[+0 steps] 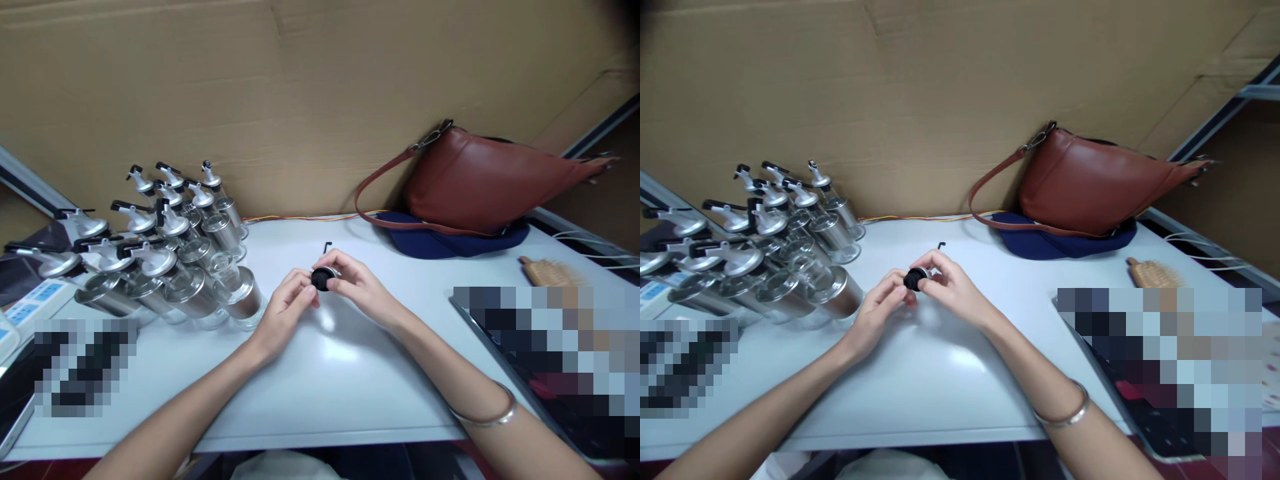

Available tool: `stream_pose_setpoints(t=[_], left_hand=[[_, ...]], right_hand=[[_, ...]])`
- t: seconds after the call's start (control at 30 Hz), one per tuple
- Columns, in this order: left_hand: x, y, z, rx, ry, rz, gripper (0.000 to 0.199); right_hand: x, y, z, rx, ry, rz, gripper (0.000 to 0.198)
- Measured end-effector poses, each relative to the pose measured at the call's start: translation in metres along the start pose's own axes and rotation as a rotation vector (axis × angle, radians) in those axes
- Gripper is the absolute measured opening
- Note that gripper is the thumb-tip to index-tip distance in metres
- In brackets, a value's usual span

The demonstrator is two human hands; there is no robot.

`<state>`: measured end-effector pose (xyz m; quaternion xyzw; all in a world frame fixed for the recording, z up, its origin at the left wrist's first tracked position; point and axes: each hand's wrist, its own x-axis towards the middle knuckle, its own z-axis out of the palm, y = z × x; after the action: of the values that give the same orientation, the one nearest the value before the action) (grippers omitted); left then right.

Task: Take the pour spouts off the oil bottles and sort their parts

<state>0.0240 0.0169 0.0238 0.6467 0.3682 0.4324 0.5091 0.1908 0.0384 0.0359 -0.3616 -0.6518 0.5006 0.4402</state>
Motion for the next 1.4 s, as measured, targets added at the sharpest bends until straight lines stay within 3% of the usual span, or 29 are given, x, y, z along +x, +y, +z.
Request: stream_pose_setpoints(t=[0.1,0.23,0.43,0.7,1.03,1.4], left_hand=[[0.004,0.003,-0.001,-0.011,0.018,-0.038,0.030],[0.007,-0.004,-0.001,-0.222,0.077,-0.117,0.027],[0.007,-0.004,0.000,-0.367,0.080,-0.201,0.035],[0.007,-0.003,-0.002,-0.377,0.000,-0.140,0.024],[0.006,-0.009,-0.007,-0.422,-0.061,-0.087,0.030],[0.007,-0.010,-0.009,-0.322,-0.081,-0.086,0.039]], right_hand=[[0.004,0.005,-0.003,-0.120,0.054,-0.039,0.017],[0.003,0.006,-0.001,-0.225,0.109,0.000,0.024],[-0.002,-0.001,0.005,-0.119,-0.050,0.114,0.025],[-0.004,-0.002,0.005,-0.046,-0.067,0.181,0.029],[-0.003,0.001,0.005,0.025,-0.091,0.155,0.030],[-0.004,-0.001,0.005,0.047,-0.125,0.167,0.023]])
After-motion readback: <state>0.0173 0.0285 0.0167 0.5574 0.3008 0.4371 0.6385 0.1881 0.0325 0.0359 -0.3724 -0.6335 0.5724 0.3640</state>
